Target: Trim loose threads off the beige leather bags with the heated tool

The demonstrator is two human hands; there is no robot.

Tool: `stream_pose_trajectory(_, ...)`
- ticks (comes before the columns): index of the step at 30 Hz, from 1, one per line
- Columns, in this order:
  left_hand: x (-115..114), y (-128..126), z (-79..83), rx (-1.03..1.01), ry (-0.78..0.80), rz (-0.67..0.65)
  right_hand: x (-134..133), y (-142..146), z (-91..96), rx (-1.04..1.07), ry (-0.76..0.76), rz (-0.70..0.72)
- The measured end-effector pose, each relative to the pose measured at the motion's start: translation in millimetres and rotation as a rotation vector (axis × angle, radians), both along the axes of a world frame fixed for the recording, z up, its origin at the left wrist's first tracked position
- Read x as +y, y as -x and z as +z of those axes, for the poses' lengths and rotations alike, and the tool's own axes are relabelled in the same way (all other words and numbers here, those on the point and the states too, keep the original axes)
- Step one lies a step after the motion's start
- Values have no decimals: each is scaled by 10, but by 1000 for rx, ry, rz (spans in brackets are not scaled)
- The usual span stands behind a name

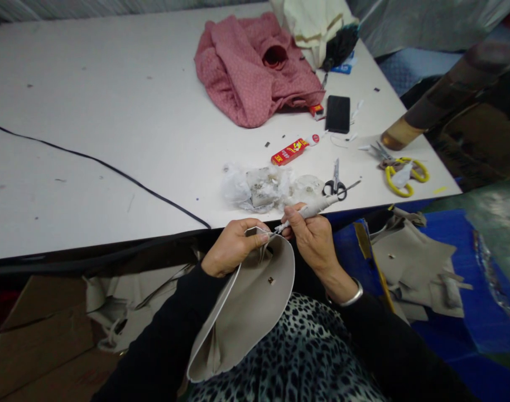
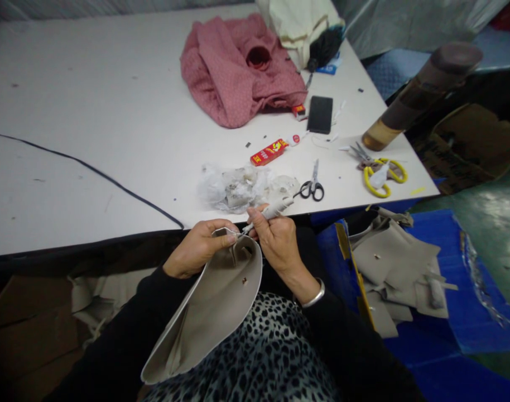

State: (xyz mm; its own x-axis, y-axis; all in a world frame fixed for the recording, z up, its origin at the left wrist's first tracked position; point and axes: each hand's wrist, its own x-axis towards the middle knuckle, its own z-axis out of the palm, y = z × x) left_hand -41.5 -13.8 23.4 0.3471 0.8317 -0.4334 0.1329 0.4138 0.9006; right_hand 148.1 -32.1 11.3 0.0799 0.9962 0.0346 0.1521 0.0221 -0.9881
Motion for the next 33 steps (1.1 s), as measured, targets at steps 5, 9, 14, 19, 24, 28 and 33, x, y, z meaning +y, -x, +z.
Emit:
stream_pose_trajectory(5,-14,6,-15,57,-86,-32,19,40,13,9,7,-12)
stream_pose_trajectory(9,-43,7,-23,125,-182,-79,5,75,-2,-3,-2,-9)
stream_pose_trajectory(14,-102,-13,-18,201,-305,-111,-117,27,59,43,-130,-66)
stream_pose_trajectory(19,-189,-2,3,198,-338,-70,-297,-88,69,164,-173,-84)
stream_pose_trajectory(24,-341,24,109,247,-425,-9,-503,-41,26,166,-181,-19)
stream_pose_trajectory(28,-521,-3,222,293,-508,56,-643,81,72,69,-191,83)
stream_pose_trajectory(33,-762,-56,311,373,-641,117,-809,216,155,-73,-49,127)
